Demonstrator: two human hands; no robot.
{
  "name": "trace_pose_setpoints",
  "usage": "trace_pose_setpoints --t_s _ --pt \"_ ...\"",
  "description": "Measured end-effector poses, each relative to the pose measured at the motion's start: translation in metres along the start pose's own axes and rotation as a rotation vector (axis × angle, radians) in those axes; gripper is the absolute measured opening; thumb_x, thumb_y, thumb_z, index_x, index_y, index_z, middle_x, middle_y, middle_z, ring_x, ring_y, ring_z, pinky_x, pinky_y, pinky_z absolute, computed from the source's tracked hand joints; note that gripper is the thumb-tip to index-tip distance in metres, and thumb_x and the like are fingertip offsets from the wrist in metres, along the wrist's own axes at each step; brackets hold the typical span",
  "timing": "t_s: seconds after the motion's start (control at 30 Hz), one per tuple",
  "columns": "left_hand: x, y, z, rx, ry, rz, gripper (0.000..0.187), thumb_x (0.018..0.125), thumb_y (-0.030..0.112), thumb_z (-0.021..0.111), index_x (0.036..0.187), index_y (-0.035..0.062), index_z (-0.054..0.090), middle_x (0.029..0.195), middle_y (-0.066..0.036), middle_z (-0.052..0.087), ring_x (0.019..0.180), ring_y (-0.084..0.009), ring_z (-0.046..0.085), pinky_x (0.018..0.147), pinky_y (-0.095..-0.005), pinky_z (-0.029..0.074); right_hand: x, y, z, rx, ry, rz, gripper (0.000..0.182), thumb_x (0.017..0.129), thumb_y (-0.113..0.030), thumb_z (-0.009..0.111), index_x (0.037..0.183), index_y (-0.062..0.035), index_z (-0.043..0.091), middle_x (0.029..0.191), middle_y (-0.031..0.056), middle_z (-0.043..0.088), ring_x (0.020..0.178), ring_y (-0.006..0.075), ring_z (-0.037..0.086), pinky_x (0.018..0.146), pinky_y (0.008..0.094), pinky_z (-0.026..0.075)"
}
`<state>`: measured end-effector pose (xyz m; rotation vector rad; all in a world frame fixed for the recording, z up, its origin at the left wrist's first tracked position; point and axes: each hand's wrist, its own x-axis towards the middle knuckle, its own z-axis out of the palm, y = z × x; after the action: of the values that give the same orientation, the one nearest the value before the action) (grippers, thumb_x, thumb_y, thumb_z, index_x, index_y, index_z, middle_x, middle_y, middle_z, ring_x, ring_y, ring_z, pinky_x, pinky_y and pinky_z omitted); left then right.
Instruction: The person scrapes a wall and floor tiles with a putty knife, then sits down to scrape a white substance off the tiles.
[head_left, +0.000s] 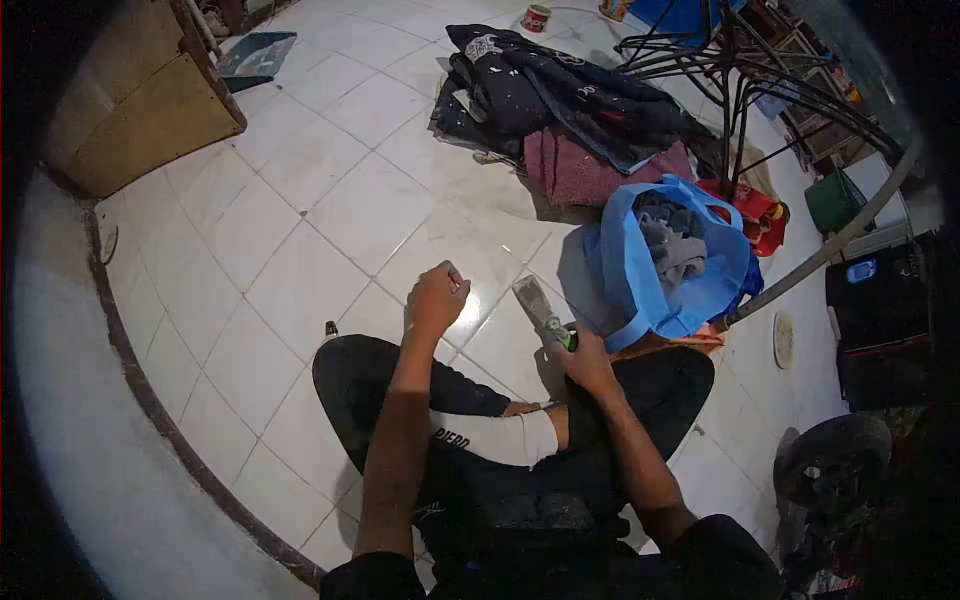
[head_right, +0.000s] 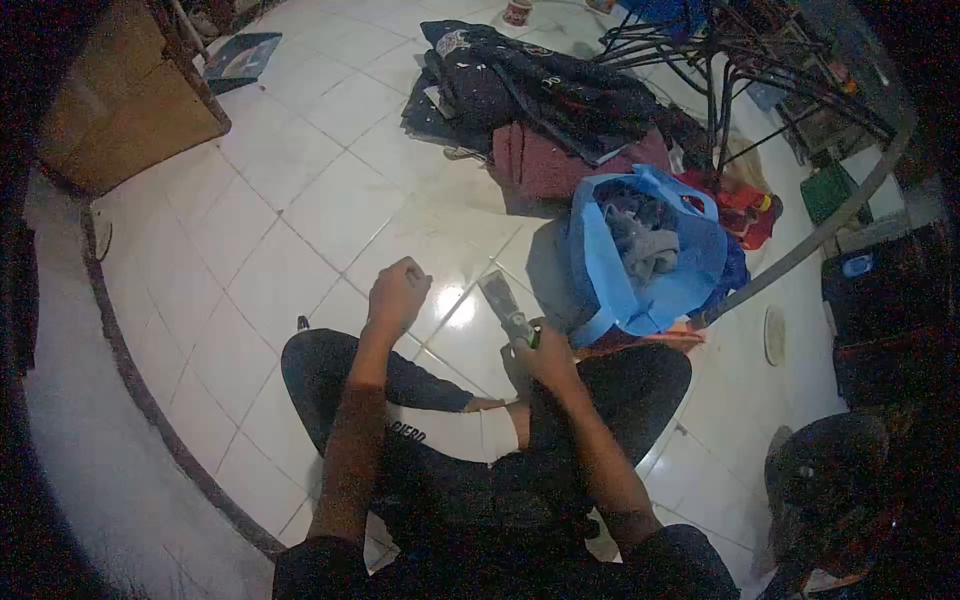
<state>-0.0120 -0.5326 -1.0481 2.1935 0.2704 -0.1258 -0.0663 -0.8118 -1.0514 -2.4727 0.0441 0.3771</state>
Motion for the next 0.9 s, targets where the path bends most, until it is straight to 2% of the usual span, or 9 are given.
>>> trace_pose_setpoints --t_s 0.1,0.2,0.3,0.4,0.5,0.6,0.7,0.9 --pt "0.004 -0.005 0.000 -0.013 0.049 0.012 0.022 0.081 0.023 0.070 0.086 0.0023 0.063 0.079 -0.016 0.067 0.077 -0.0334 0.066 0.069 -0.0403 0.051 0.001 -0.002 -0.009 -0.088 -0.010 -0.105 0.052 0.083 -0.028 0.065 0.127 -0.0027 0.053 0.098 0.0273 0.066 0.090 0.0451 0.064 0.081 0.0486 0.051" --pt "0.005 -0.007 -0.002 -0.062 0.049 0.006 0.023 0.081 0.023 0.069 0.084 0.0019 0.063 0.078 -0.017 0.067 0.077 -0.0338 0.066 0.068 -0.0406 0.051 -0.010 -0.033 -0.026 -0.057 0.007 -0.221 0.046 0.087 -0.021 0.065 0.127 -0.0034 0.053 0.096 0.0292 0.064 0.091 0.0455 0.062 0.078 0.0493 0.049" --pt "0.007 -0.007 0.000 -0.015 0.039 0.005 0.023 0.081 0.023 0.070 0.085 0.0014 0.063 0.079 -0.017 0.067 0.077 -0.0325 0.066 0.069 -0.0403 0.051 -0.009 -0.048 -0.030 -0.195 -0.132 -0.175 0.044 0.089 -0.019 0.061 0.131 -0.0112 0.053 0.098 0.0303 0.064 0.092 0.0453 0.062 0.080 0.0504 0.049" --pt "0.008 -0.007 0.000 -0.040 0.019 -0.023 0.023 0.081 0.023 0.070 0.086 0.0011 0.064 0.079 -0.017 0.067 0.078 -0.0327 0.067 0.069 -0.0400 0.051 0.002 -0.029 -0.014 -0.270 -0.030 -0.304 0.042 0.091 -0.019 0.057 0.132 -0.0163 0.053 0.092 0.0287 0.064 0.087 0.0447 0.063 0.078 0.0514 0.049" --pt "0.007 -0.006 -0.002 -0.043 0.013 -0.020 0.023 0.082 0.023 0.069 0.086 0.0008 0.064 0.080 -0.017 0.068 0.078 -0.0333 0.067 0.070 -0.0393 0.052 0.006 -0.045 -0.020 -0.403 -0.059 -0.341 0.042 0.090 -0.018 0.056 0.132 -0.0173 0.054 0.083 0.0263 0.064 0.080 0.0431 0.063 0.074 0.0514 0.050" --pt "0.010 -0.014 0.002 -0.049 0.043 -0.015 0.021 0.081 0.025 0.069 0.084 0.0057 0.062 0.074 -0.009 0.067 0.072 -0.0279 0.066 0.066 -0.0386 0.051 0.017 -0.050 -0.021 -0.497 -0.201 -0.305 0.047 0.087 -0.019 0.056 0.133 -0.0189 0.052 0.091 0.0235 0.064 0.081 0.0397 0.066 0.074 0.0519 0.053" --pt "0.008 -0.011 -0.005 -0.070 0.097 0.030 0.019 0.081 0.023 0.070 0.083 0.0047 0.062 0.074 -0.010 0.068 0.072 -0.0288 0.067 0.064 -0.0385 0.051 0.029 -0.051 -0.022 -0.629 -0.261 -0.332 0.049 0.087 -0.017 0.055 0.135 -0.0206 0.050 0.088 0.0223 0.065 0.080 0.0385 0.066 0.071 0.0514 0.053" --pt "0.007 -0.012 -0.037 -0.199 0.231 0.082 0.019 0.082 0.018 0.069 0.081 0.0012 0.061 0.073 -0.013 0.066 0.071 -0.0306 0.066 0.063 -0.0371 0.049 0.045 -0.050 -0.029 -0.642 -0.355 -0.375 0.053 0.086 -0.014 0.052 0.138 -0.0218 0.048 0.078 0.0210 0.065 0.075 0.0388 0.067 0.069 0.0512 0.053"
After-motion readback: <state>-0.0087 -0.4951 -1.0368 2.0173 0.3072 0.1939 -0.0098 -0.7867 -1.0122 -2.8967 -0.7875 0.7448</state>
